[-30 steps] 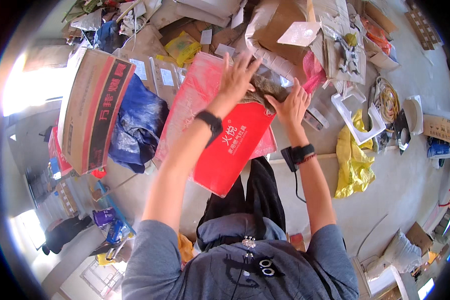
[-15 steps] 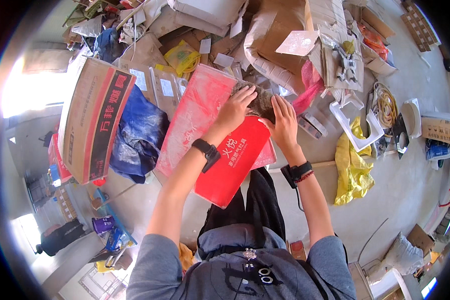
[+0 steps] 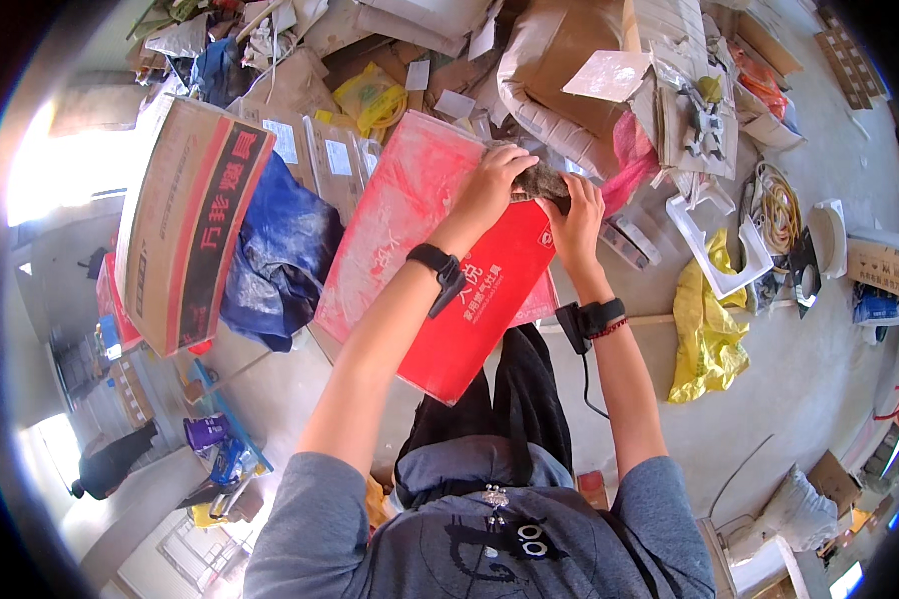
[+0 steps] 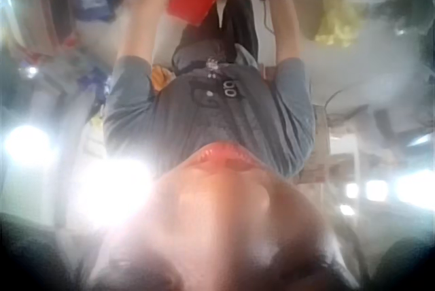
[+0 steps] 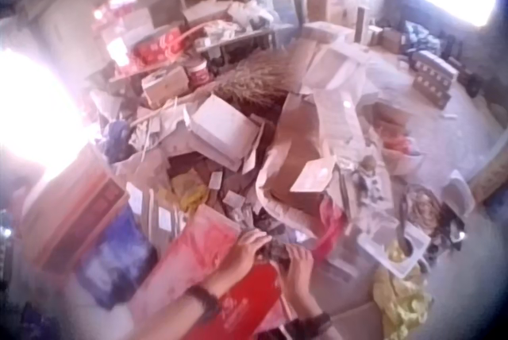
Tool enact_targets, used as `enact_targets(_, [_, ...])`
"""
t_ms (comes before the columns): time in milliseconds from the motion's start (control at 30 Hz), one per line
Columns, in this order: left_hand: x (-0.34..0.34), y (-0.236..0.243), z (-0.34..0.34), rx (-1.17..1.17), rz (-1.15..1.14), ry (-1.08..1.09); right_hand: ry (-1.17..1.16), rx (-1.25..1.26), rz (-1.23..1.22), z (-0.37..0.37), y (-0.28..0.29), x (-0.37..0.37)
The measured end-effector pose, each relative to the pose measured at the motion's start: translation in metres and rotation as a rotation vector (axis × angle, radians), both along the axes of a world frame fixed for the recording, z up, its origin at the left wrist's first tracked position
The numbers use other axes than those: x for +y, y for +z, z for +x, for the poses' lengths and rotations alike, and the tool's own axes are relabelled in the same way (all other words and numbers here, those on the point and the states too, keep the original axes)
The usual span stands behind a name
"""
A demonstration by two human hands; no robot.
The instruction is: The person wipes the exterior surface of a red cardboard box with a cloth and then places the cloth inside an open brown box.
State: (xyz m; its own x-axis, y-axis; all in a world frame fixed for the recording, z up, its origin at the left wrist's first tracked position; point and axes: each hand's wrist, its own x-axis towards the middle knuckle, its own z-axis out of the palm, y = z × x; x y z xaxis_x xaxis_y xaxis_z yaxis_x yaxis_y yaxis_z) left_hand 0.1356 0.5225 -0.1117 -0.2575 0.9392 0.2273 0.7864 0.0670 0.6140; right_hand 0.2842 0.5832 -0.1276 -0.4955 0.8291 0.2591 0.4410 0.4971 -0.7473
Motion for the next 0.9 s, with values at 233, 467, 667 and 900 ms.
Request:
enact_targets(233, [0.009, -0.011, -0.003, -0.015, 0.080, 0.017, -0.042, 0.050, -0.030, -0.005, -0.008, 0.005])
enact_targets(467, [0.040, 0.009, -0.006, 0.235, -0.129, 0.052, -0.002, -0.115, -0.214, -0.011, 0.004, 0.046])
enact_targets(667, [0.031, 0.062, 0.035, 0.291, 0.096, 0.090, 0.007, 0.036, 0.208, 0.024, 0.045, 0.049])
enact_targets(900, [-0.096, 0.045, 0.120, 0.173, 0.018, -0.009, 0.325, 0.037, 0.064, 0.132, 0.032, -0.047])
